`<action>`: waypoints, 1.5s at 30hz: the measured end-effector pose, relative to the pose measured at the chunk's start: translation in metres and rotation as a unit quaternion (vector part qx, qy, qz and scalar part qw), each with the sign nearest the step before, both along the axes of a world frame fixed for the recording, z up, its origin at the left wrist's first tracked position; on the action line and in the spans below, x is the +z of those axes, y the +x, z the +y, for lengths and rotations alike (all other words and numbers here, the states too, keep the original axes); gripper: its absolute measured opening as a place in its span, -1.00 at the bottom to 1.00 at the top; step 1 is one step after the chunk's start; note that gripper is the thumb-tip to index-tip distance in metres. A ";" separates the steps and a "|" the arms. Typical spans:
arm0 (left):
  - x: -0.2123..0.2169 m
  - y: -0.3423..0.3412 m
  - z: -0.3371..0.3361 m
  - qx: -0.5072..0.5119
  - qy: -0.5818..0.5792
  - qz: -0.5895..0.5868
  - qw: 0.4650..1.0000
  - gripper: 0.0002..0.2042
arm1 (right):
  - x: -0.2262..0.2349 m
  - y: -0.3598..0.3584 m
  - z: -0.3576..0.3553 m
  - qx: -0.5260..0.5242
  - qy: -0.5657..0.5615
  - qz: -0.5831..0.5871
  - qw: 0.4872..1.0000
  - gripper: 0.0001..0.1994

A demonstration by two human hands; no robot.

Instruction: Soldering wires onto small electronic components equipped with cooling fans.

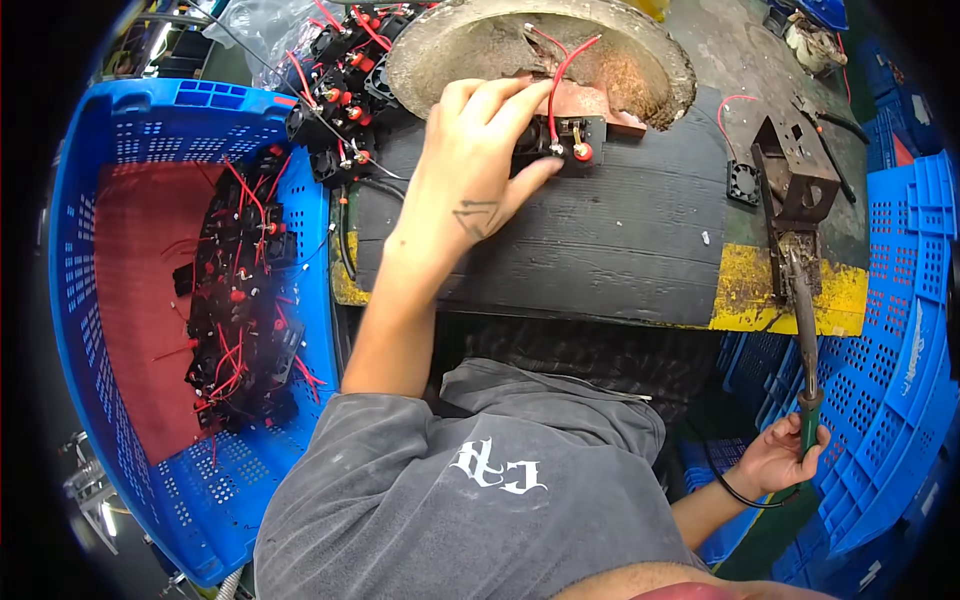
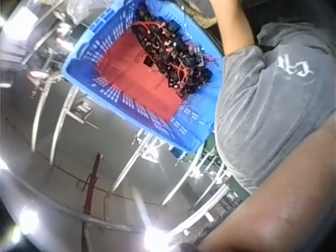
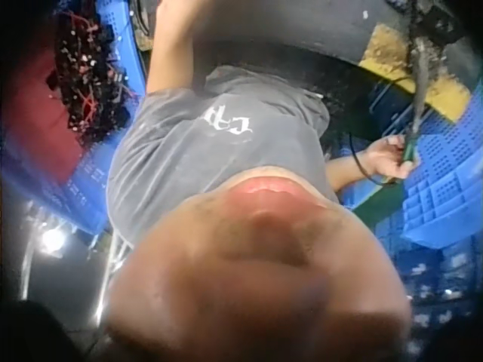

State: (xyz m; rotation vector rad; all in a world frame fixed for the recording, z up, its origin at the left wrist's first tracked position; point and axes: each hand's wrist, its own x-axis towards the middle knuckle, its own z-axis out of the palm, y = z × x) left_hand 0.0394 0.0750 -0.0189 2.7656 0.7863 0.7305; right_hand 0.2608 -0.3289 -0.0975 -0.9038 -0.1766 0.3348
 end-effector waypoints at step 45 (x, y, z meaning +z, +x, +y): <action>-0.019 -0.044 -0.005 0.039 -0.007 0.007 0.999 -0.47 | 0.018 -0.014 0.061 0.079 -0.039 -0.050 0.995 -0.68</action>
